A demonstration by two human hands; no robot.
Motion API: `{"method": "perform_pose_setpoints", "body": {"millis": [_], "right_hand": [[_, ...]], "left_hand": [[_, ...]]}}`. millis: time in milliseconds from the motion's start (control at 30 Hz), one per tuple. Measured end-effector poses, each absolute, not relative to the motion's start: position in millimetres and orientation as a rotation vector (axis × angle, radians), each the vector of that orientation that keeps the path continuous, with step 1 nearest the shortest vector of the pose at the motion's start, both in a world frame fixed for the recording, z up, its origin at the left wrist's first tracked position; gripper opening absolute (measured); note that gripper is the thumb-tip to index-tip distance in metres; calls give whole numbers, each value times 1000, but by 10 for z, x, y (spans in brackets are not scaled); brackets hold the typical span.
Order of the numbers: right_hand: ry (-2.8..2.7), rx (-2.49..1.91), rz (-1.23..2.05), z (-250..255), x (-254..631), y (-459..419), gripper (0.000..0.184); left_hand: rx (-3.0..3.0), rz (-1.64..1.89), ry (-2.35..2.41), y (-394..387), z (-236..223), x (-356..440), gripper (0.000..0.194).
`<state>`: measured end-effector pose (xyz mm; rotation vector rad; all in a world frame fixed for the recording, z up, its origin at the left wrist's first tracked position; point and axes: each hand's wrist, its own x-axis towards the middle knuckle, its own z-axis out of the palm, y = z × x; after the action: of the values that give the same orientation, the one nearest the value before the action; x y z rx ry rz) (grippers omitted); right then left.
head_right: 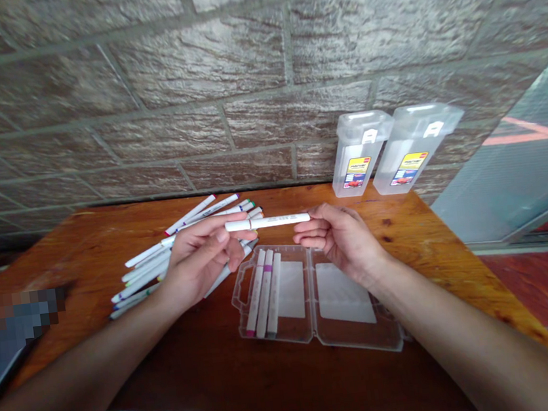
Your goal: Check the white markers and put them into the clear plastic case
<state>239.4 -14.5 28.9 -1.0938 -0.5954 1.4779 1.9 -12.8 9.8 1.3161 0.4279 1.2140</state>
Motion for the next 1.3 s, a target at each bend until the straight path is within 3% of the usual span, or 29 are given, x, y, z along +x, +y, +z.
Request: {"method": "perform_pose_setpoints", "body": {"millis": [700, 1067, 1300], "right_hand": [[-631, -1119, 1530, 263, 2409, -132, 37], [-642, -1089, 1492, 246, 2423, -134, 35], [-673, -1060, 1444, 255, 2413, -142, 23]], "left_hand": [[1084, 1003, 346, -140, 148, 42, 14], [1005, 978, 358, -114, 110, 21, 22], [1018, 994, 389, -90, 97, 11, 28]]}}
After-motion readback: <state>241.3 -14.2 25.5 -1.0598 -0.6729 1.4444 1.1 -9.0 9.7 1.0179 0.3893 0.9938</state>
